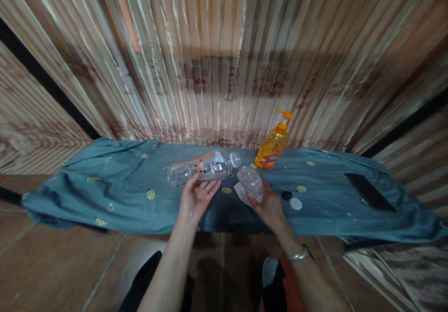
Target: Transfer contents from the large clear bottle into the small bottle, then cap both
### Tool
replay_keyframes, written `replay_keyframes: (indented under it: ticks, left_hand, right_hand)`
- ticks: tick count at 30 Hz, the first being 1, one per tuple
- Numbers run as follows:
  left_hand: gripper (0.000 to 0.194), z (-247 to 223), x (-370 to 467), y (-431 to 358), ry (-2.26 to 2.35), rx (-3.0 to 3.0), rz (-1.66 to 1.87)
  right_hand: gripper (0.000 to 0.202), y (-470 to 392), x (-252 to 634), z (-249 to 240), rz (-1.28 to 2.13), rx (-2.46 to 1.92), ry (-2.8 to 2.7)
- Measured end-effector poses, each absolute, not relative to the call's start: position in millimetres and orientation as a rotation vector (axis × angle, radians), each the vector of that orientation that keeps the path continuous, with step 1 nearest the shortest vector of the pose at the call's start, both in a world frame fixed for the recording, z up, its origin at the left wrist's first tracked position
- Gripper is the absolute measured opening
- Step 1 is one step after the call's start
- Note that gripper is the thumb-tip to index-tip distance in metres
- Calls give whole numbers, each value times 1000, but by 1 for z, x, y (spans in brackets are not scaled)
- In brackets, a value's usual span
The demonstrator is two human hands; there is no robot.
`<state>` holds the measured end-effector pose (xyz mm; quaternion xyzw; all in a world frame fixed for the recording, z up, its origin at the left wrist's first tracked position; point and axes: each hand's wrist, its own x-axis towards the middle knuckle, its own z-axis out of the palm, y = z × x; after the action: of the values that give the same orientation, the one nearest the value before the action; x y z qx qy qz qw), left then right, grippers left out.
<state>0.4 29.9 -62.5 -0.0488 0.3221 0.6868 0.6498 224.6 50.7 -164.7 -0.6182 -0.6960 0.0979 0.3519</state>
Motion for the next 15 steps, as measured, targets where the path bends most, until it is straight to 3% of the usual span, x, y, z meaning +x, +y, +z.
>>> replay_keyframes:
  ticks: [8, 15]
  left_hand:
    - [47, -74, 1, 40, 576, -314, 1551]
    - [59, -82, -4, 39, 392, -381, 1591]
  right_hand:
    - [58, 50, 228, -167, 223, -1612, -1797]
    - [58, 49, 231, -167, 170, -1606, -1795]
